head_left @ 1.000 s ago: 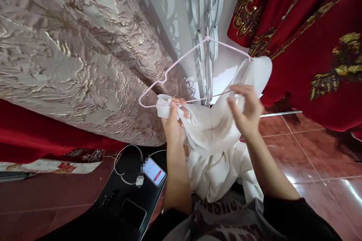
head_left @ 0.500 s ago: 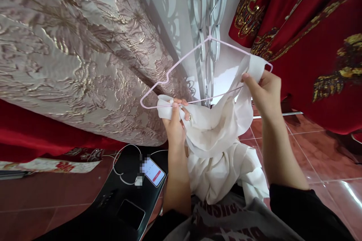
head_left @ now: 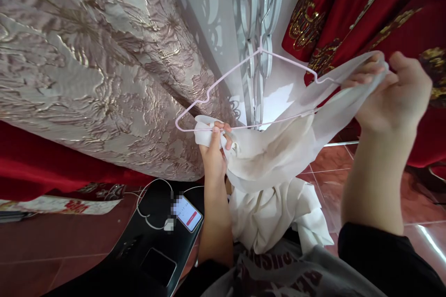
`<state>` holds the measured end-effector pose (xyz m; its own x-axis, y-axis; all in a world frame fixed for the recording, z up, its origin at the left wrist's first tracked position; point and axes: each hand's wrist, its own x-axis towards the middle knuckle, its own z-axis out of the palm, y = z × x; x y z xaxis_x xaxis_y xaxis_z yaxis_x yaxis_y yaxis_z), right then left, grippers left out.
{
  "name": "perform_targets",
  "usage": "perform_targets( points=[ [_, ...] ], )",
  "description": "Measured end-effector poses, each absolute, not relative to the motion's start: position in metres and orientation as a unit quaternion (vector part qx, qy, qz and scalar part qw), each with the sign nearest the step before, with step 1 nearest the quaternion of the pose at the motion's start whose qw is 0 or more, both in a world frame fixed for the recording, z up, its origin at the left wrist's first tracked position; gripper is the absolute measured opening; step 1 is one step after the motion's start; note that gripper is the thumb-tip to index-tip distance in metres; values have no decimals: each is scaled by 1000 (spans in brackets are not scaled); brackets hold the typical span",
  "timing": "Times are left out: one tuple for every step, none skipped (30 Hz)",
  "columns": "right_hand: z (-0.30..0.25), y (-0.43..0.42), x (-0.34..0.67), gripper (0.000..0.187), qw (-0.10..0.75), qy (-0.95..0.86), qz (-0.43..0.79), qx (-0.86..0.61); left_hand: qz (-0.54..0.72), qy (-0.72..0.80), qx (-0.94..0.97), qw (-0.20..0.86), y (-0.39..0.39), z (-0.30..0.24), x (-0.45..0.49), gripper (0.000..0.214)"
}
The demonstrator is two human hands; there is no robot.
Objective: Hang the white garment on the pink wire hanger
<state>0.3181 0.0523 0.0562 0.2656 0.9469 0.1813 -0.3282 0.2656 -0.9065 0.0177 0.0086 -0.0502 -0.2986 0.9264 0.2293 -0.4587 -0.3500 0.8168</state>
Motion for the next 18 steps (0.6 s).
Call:
perform_targets(
  points=[
    [50,49,326,32,696,-390,460,-390,740,323,360,468,9,-50,17,30],
    [41,44,332,38,711,-380,450,-384,742,321,358,467,9,-51,17,29],
    [29,38,336,42,732,-364,438,-374,743,321,357,466,10,-51,17,29],
    [15,31,337,44,751,-343,431,-364,745,321,357,464,10,-53,18,28],
    [0,23,335,44,775,-312,421,-352,745,322,357,463,11,-54,19,28],
    [-13,15,330,39,780,-294,428,-350,745,322,357,463,12,-55,20,28],
    [-25,7,322,32,780,-283,433,-353,745,321,357,463,13,-56,22,28],
    [-35,1,311,26,791,-272,417,-356,745,320,356,465,14,-57,24,27],
    [-41,-5,299,23,791,-281,406,-360,745,319,354,467,14,-58,26,27],
    [-45,-8,285,24,788,-305,388,-369,744,319,351,470,15,-59,28,27],
    [-46,-9,272,26,781,-336,366,-378,745,319,347,473,14,-59,30,26],
    [-46,-7,260,28,765,-378,346,-392,746,319,343,474,14,-59,31,26],
    [-45,-3,250,29,742,-424,320,-409,746,318,341,475,13,-59,33,26],
    [-44,2,242,29,714,-471,290,-429,745,317,340,479,12,-59,34,25],
    [-44,9,236,30,681,-516,259,-450,742,314,341,484,11,-59,35,25],
    [-45,17,233,32,648,-555,229,-469,738,313,341,491,10,-59,36,25],
    [-47,24,231,34,618,-585,204,-484,733,311,341,500,10,-59,36,25],
    [-51,31,230,36,595,-604,182,-498,725,311,338,513,10,-61,35,26]
  ],
)
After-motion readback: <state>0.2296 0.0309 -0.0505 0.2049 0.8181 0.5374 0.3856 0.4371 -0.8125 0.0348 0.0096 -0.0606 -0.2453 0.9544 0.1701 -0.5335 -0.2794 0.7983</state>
